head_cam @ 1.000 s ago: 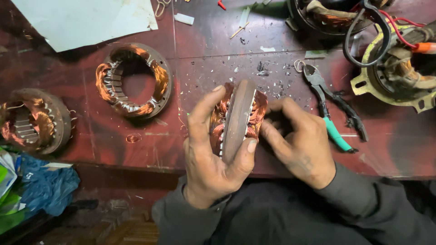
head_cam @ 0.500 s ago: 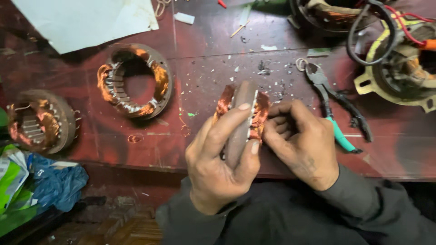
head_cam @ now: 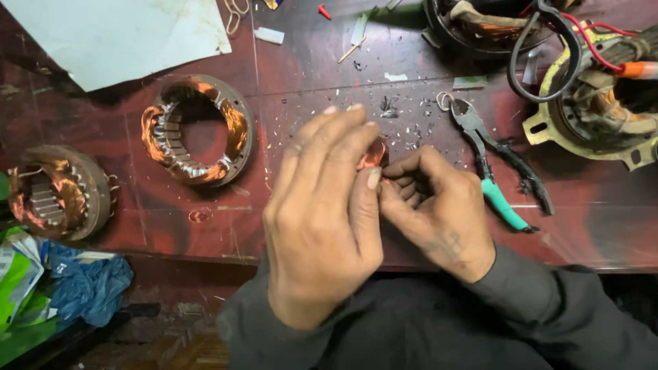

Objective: The person holds a circular stator and uses hands to strip and arrange copper windings. The person repeatedly pulls and twists the copper strands, then uses pliers to cut and adjust the wires on the workbench.

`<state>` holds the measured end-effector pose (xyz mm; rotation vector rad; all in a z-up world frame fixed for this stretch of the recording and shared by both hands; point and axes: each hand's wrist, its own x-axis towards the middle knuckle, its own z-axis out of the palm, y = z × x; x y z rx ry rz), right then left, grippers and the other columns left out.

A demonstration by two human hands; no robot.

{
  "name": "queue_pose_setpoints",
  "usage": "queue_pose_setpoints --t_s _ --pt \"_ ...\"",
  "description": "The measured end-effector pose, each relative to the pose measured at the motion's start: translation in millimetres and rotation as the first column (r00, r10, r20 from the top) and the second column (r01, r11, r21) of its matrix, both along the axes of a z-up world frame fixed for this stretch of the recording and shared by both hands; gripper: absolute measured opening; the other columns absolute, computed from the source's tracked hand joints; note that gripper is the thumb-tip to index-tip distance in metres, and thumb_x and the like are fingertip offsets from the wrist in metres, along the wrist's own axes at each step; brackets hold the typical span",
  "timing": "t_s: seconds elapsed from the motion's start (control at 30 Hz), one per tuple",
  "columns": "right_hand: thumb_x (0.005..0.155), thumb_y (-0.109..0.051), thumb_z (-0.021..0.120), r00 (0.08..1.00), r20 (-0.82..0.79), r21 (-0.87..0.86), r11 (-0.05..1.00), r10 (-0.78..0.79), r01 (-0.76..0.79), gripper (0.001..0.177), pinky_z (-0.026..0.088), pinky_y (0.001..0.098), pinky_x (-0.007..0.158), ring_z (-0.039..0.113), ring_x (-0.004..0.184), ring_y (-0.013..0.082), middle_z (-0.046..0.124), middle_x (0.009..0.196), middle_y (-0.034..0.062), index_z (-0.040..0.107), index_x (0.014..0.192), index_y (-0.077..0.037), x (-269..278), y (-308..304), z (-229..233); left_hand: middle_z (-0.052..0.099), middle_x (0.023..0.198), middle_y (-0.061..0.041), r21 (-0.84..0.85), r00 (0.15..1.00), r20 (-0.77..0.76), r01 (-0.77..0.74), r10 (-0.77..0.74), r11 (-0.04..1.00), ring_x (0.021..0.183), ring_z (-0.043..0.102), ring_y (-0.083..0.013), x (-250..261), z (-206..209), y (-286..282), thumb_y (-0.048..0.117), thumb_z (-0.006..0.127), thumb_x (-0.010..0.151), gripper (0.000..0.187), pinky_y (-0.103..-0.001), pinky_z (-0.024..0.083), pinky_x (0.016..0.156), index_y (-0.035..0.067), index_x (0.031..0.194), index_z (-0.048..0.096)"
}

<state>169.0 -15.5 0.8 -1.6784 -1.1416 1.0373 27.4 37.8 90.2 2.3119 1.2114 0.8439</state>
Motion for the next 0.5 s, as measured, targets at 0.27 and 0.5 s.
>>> queue_pose_setpoints --t_s 0.27,0.5 --pt "0.088 -0.008 0.079 0.966 0.257 0.312 0.942 0.043 -0.124 0.02 0.052 0.0261 0.061 0.066 0.066 0.0144 0.067 0.082 0.0092 0.065 0.101 0.001 -3 -3 4 0.063 0.134 -0.019 0.04 0.997 -0.065 -0.041 0.043 0.998 0.131 0.061 -0.0401 14 3 -5 0.001 0.06 0.094 0.032 -0.046 0.05 0.114 -0.005 0.125 0.062" --pt "0.088 -0.012 0.079 1.0 -0.007 0.027 1.0 -0.003 0.003 0.02 0.055 0.0212 0.06 0.065 0.066 0.0051 0.074 0.08 0.0041 0.07 0.102 -0.001 5 1 0 0.064 0.134 -0.019 -0.005 0.996 -0.062 -0.061 0.061 0.998 0.131 0.062 -0.0396 6 3 4 -0.002 0.055 0.1 0.027 -0.046 0.05 0.114 -0.004 0.127 0.061"
